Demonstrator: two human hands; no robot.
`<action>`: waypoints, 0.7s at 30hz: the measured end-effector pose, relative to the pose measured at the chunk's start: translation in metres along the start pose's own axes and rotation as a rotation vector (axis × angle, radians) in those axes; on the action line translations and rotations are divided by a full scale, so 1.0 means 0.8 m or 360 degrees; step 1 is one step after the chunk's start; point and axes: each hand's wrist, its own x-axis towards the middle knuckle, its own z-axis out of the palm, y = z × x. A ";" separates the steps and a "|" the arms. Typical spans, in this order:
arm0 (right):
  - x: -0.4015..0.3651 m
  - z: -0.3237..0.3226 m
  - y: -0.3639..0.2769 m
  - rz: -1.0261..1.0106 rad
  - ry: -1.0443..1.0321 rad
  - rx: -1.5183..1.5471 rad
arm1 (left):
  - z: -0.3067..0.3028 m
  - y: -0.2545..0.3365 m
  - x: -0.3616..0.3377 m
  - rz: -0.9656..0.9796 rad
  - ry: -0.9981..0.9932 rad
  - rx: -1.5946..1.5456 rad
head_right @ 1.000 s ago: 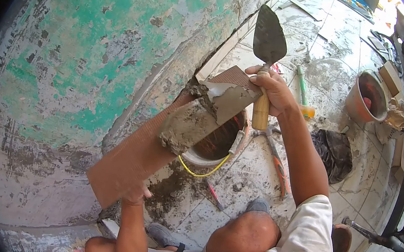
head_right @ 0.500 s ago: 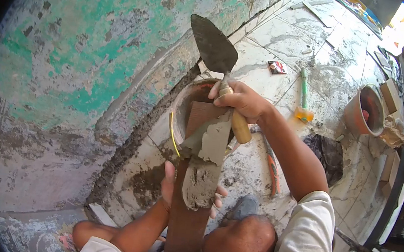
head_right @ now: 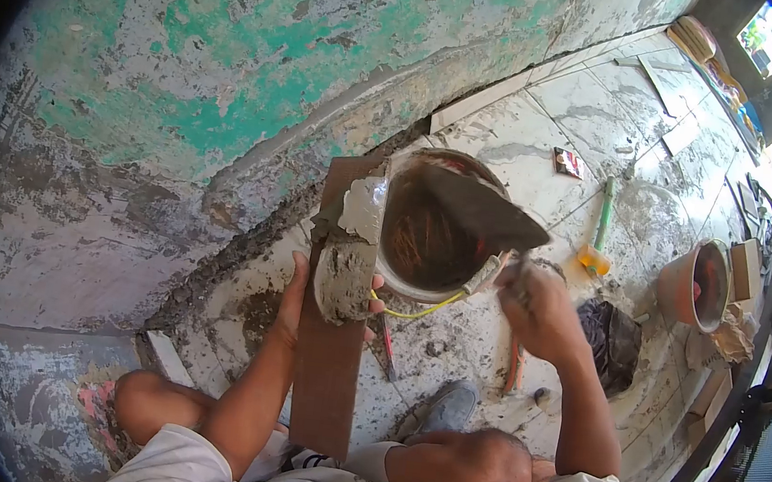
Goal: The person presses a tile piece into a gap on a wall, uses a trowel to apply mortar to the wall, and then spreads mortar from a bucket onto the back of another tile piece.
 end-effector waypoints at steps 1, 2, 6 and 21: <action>0.002 -0.003 -0.007 0.0180 -0.0383 0.0463 | -0.002 -0.003 -0.001 -0.0011 -0.0004 -0.0010; 0.008 0.002 -0.008 0.0232 -0.0578 0.0651 | -0.003 -0.006 0.000 -0.0024 -0.0037 0.0004; 0.055 0.019 -0.019 0.0316 -0.1111 0.0874 | 0.004 -0.018 -0.003 -0.0181 -0.0097 0.0032; -0.009 -0.056 -0.011 0.0861 -0.1153 -0.0101 | 0.028 -0.005 -0.015 -0.0037 0.0044 0.0081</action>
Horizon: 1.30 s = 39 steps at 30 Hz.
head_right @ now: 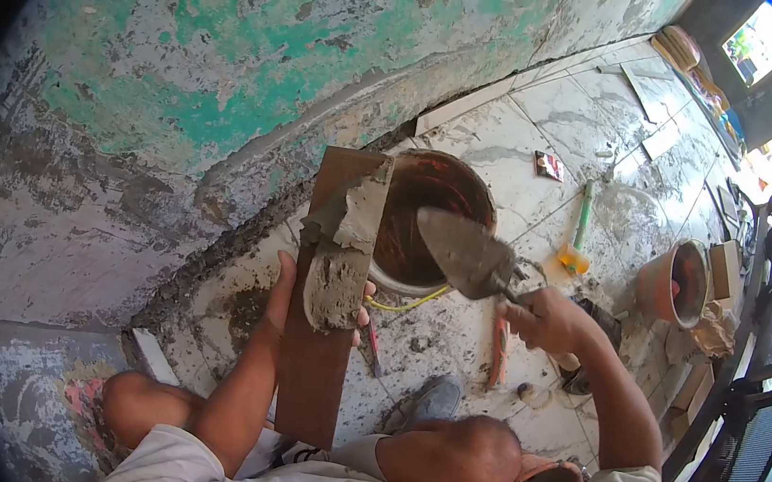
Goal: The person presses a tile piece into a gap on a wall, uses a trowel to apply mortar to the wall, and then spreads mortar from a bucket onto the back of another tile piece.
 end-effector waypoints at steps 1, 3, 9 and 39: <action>-0.011 -0.002 -0.015 -0.0159 0.0334 -0.0177 | 0.000 -0.001 0.001 0.0001 -0.0003 -0.0004; -0.018 -0.004 -0.020 -0.0497 0.0906 -0.0630 | 0.000 -0.002 0.003 -0.0058 -0.0024 0.0150; -0.017 -0.007 -0.057 -0.0683 0.1076 -0.1027 | -0.009 -0.015 0.000 -0.0117 -0.0101 0.0106; 0.043 -0.068 -0.105 -0.0163 0.0132 -0.0371 | -0.019 0.001 0.001 -0.0107 -0.0009 0.0028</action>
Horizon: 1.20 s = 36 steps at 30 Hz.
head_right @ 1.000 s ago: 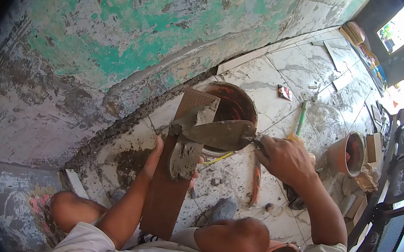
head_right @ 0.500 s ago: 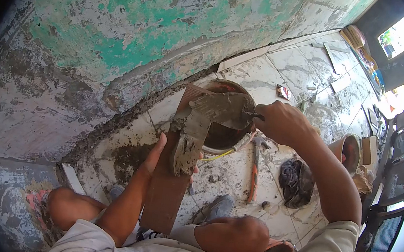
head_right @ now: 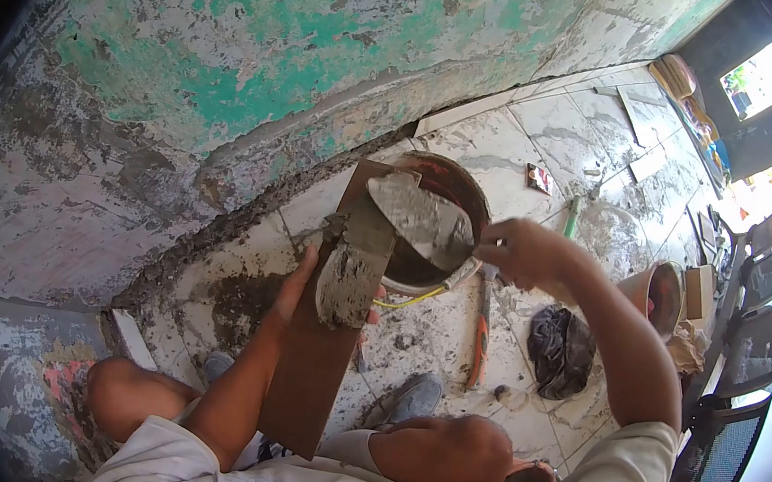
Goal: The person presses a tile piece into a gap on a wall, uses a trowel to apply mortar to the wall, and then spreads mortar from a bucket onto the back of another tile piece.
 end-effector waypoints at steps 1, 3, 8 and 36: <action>-0.001 0.010 0.005 -0.0043 -0.0014 0.0009 | -0.001 0.001 -0.001 0.0006 0.0006 0.0000; -0.020 0.017 -0.001 -0.0028 -0.0084 0.0025 | -0.004 0.002 -0.004 0.0027 -0.0037 0.0009; -0.055 0.005 0.012 0.0085 -0.0298 -0.0079 | -0.004 0.000 0.010 0.0122 0.0046 -0.0107; -0.077 0.077 -0.070 0.0220 -0.0332 0.0014 | -0.032 0.017 0.065 0.0478 0.0003 -0.0089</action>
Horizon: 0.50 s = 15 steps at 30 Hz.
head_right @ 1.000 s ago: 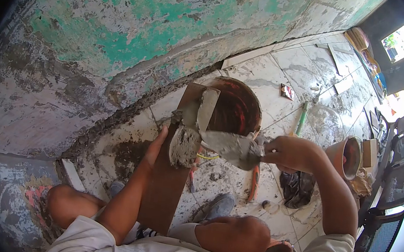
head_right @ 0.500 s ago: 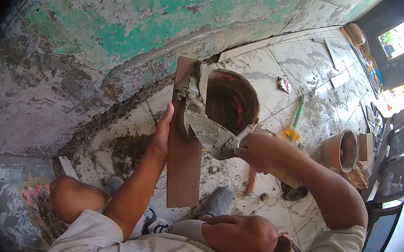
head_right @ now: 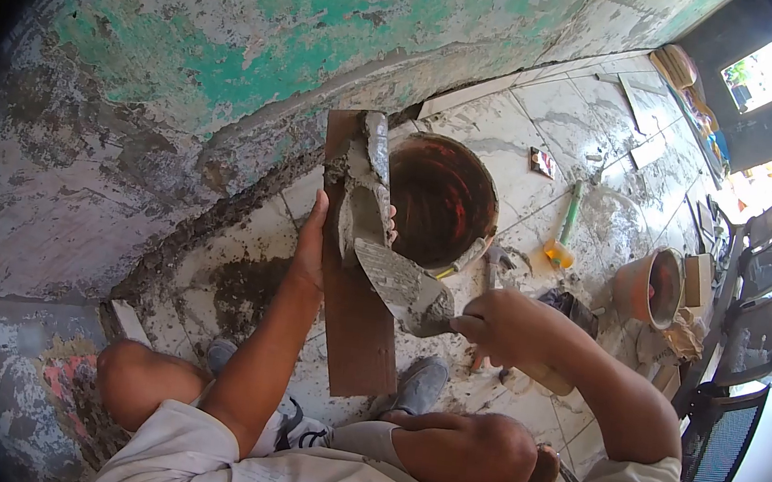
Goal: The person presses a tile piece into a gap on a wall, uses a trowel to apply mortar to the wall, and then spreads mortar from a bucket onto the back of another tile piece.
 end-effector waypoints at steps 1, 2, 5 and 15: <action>-0.007 -0.004 0.005 -0.0024 0.0041 0.0072 | -0.002 0.001 0.002 0.0006 -0.0006 0.0003; -0.008 -0.007 0.014 -0.0028 0.0045 0.0068 | -0.004 0.003 0.002 0.0016 0.0064 0.0014; -0.002 -0.014 0.041 -0.0134 0.0151 0.0232 | 0.001 0.011 -0.003 0.0016 0.0127 -0.0029; 0.068 0.000 0.068 -0.0892 0.0708 -0.0457 | 0.038 0.022 -0.016 0.0159 0.0341 0.0266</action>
